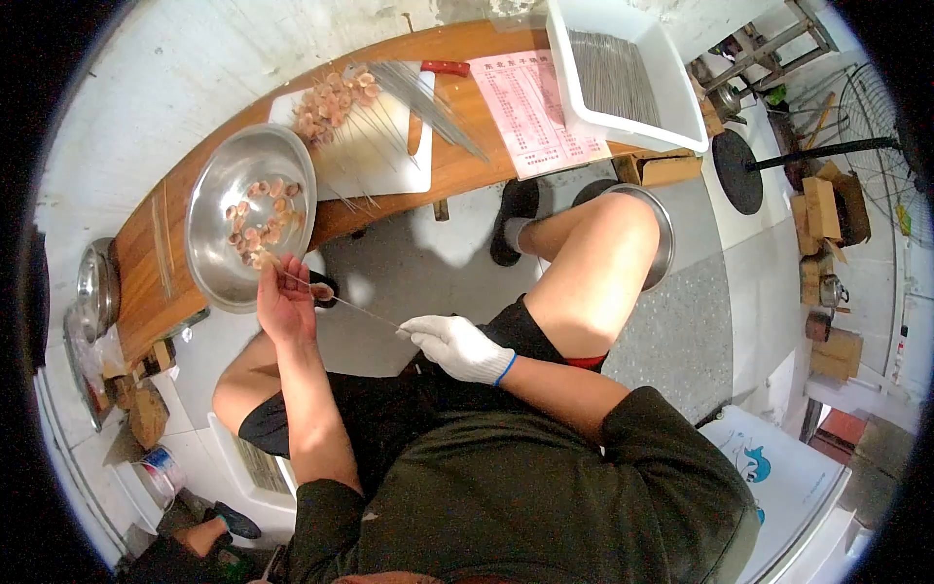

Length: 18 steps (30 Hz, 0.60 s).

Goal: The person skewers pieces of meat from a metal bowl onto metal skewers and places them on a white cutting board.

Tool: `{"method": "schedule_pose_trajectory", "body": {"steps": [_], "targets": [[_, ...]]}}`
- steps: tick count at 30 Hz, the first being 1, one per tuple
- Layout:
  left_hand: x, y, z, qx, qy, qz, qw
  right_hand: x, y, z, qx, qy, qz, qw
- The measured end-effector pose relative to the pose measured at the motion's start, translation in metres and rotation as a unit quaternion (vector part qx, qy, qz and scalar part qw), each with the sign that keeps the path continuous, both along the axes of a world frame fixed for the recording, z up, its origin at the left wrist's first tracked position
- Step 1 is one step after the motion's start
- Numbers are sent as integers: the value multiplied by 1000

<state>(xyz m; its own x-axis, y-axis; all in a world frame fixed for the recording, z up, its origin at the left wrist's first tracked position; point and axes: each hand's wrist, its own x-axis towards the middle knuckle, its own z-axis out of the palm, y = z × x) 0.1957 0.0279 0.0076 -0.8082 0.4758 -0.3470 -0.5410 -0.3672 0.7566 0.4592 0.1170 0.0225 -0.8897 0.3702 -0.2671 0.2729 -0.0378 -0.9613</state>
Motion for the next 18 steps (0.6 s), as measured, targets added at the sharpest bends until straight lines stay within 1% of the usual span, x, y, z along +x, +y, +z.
{"method": "schedule_pose_trajectory", "body": {"steps": [2,8,11,12,14,18], "targets": [[-2,-1,4,10,0,1,1000,-2,-1,-1,-2,7,-6,1000],[-8,-6,1,50,-4,-5,999,-4,-1,2,66,-41,10,997],[-6,-5,3,76,9,-28,997,-3,-6,-2,94,-65,-18,993],[-5,-3,6,88,19,-39,995,-2,-5,-2,78,-82,-13,993],[0,1,15,66,31,-42,996,-1,-5,-2,45,-116,-4,992],[2,3,19,61,41,-52,996,-1,-6,0,39,-105,0,994]]}}
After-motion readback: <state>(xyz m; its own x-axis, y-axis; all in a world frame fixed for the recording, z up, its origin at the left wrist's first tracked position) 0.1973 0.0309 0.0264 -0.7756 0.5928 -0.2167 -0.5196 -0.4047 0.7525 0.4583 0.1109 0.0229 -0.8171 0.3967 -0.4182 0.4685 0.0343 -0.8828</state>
